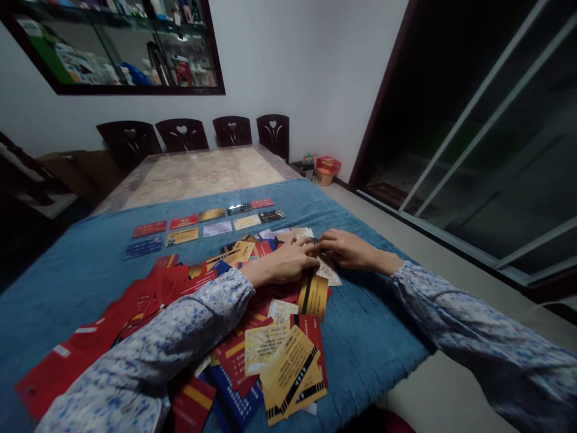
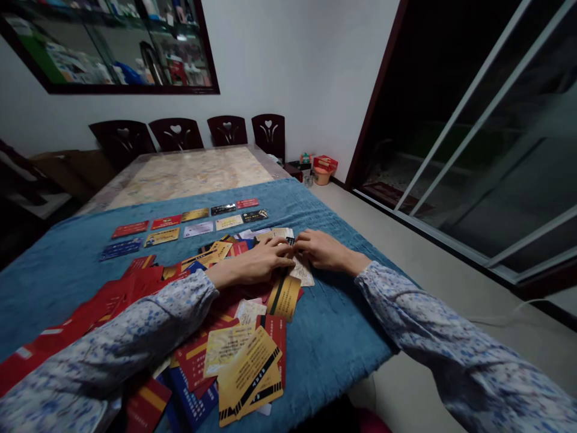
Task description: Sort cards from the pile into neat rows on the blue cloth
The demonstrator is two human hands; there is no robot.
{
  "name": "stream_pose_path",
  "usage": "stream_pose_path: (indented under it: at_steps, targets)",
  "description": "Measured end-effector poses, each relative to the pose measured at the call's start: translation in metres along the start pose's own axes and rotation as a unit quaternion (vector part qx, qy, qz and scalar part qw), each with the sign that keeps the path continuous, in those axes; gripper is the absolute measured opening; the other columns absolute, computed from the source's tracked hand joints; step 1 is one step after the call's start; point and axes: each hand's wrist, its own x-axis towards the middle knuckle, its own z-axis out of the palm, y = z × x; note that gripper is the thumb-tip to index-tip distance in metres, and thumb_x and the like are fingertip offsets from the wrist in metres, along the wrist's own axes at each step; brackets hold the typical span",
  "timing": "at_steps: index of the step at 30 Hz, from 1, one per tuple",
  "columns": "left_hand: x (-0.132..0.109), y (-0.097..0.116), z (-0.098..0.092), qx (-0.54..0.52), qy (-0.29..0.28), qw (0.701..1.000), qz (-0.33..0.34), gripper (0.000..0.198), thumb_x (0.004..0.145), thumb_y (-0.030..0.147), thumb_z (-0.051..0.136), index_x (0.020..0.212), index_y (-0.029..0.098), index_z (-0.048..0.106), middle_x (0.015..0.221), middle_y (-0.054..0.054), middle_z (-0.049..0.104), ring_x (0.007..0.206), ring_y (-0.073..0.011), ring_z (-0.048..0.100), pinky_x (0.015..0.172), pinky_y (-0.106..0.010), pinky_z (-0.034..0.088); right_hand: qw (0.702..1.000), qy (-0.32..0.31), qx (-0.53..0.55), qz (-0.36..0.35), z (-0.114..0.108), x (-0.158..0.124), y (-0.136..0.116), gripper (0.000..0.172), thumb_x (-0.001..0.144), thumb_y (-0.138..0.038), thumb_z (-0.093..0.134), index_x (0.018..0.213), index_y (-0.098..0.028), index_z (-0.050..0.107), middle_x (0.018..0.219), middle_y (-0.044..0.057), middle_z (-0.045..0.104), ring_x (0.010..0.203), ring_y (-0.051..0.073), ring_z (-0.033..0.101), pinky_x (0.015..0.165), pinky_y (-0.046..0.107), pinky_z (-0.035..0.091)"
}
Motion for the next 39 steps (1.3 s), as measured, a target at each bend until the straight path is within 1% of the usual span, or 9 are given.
stream_pose_path:
  at_steps: [4, 9, 13, 17, 22, 26, 29, 34, 39]
  targets:
    - [0.003, -0.001, 0.0, 0.038, 0.007, 0.999, -0.011, 0.033, 0.093, 0.016, 0.058, 0.123, 0.022, 0.07, 0.122, -0.013, 0.062, 0.114, -0.0283, 0.051, 0.096, -0.043, 0.037, 0.998, -0.01, 0.051, -0.023, 0.006, -0.006, 0.003, 0.045, 0.087, -0.001, 0.051, 0.122, -0.02, 0.071, 0.128, 0.012, 0.071, 0.108, 0.024, 0.062, 0.091, 0.041, 0.052]
    - [0.011, 0.001, -0.001, 0.08, -0.013, 0.996, -0.042, 0.029, 0.097, 0.016, 0.051, 0.119, 0.019, 0.071, 0.116, -0.014, 0.063, 0.109, -0.0282, 0.053, 0.092, -0.043, 0.038, 0.996, -0.044, 0.071, -0.011, 0.008, -0.013, 0.004, 0.068, 0.08, 0.002, 0.052, 0.142, -0.024, 0.061, 0.143, 0.01, 0.065, 0.125, 0.026, 0.056, 0.101, 0.047, 0.05]
    - [0.017, 0.003, -0.001, 0.084, -0.026, 0.996, -0.033, 0.028, 0.097, 0.015, 0.05, 0.115, 0.014, 0.071, 0.118, -0.015, 0.066, 0.11, -0.0278, 0.054, 0.092, -0.042, 0.037, 0.996, -0.072, 0.042, 0.018, 0.001, -0.016, 0.001, 0.054, 0.091, -0.011, 0.053, 0.143, -0.025, 0.062, 0.146, 0.011, 0.063, 0.125, 0.029, 0.054, 0.097, 0.049, 0.049]
    - [0.02, 0.005, -0.001, 0.063, 0.002, 0.998, -0.032, 0.033, 0.094, 0.012, 0.051, 0.122, 0.015, 0.068, 0.121, -0.014, 0.068, 0.108, -0.0261, 0.054, 0.091, -0.041, 0.037, 0.997, -0.072, -0.023, 0.011, -0.006, -0.017, -0.001, 0.041, 0.101, -0.027, 0.049, 0.139, -0.028, 0.065, 0.147, 0.01, 0.062, 0.128, 0.032, 0.051, 0.098, 0.051, 0.046]
    - [0.019, 0.013, -0.008, 0.047, -0.019, 0.998, -0.047, 0.018, 0.094, 0.022, 0.058, 0.093, 0.016, 0.074, 0.108, -0.012, 0.071, 0.105, -0.026, 0.057, 0.087, -0.04, 0.038, 0.995, -0.067, -0.067, 0.013, -0.007, -0.022, 0.004, 0.042, 0.099, -0.032, 0.055, 0.138, -0.026, 0.066, 0.15, 0.013, 0.059, 0.135, 0.036, 0.046, 0.1, 0.054, 0.043]
    - [0.022, 0.025, -0.013, 0.044, -0.03, 0.996, -0.078, 0.033, 0.098, 0.039, 0.057, 0.086, 0.014, 0.074, 0.098, -0.013, 0.072, 0.103, -0.0271, 0.059, 0.087, -0.04, 0.041, 0.996, -0.059, -0.056, 0.034, -0.005, -0.024, 0.007, 0.041, 0.099, -0.034, 0.056, 0.136, -0.023, 0.067, 0.149, 0.016, 0.059, 0.132, 0.036, 0.049, 0.099, 0.054, 0.045]
    - [0.026, 0.029, -0.013, 0.038, -0.051, 0.993, -0.103, 0.035, 0.098, 0.041, 0.057, 0.086, 0.013, 0.075, 0.099, -0.015, 0.073, 0.105, -0.0293, 0.061, 0.088, -0.041, 0.044, 0.998, -0.047, -0.01, 0.042, -0.003, -0.023, 0.007, 0.046, 0.097, -0.03, 0.056, 0.143, -0.023, 0.062, 0.147, 0.016, 0.06, 0.131, 0.034, 0.051, 0.102, 0.054, 0.046]
    - [0.026, 0.024, -0.012, 0.022, -0.069, 0.988, -0.136, 0.029, 0.096, 0.035, 0.057, 0.087, 0.014, 0.075, 0.11, -0.016, 0.072, 0.107, -0.0287, 0.063, 0.09, -0.04, 0.048, 0.996, -0.04, 0.075, 0.026, 0.003, -0.018, 0.008, 0.069, 0.087, -0.012, 0.055, 0.153, -0.026, 0.051, 0.152, 0.011, 0.057, 0.138, 0.029, 0.049, 0.111, 0.054, 0.043]
    - [0.022, 0.022, -0.011, 0.005, -0.04, 0.986, -0.165, 0.029, 0.093, 0.035, 0.061, 0.099, 0.011, 0.076, 0.115, -0.018, 0.068, 0.105, -0.03, 0.064, 0.089, -0.041, 0.052, 0.995, -0.027, 0.092, 0.015, 0.005, -0.012, 0.013, 0.06, 0.085, -0.01, 0.057, 0.143, -0.024, 0.062, 0.141, 0.011, 0.066, 0.129, 0.027, 0.055, 0.109, 0.053, 0.046]
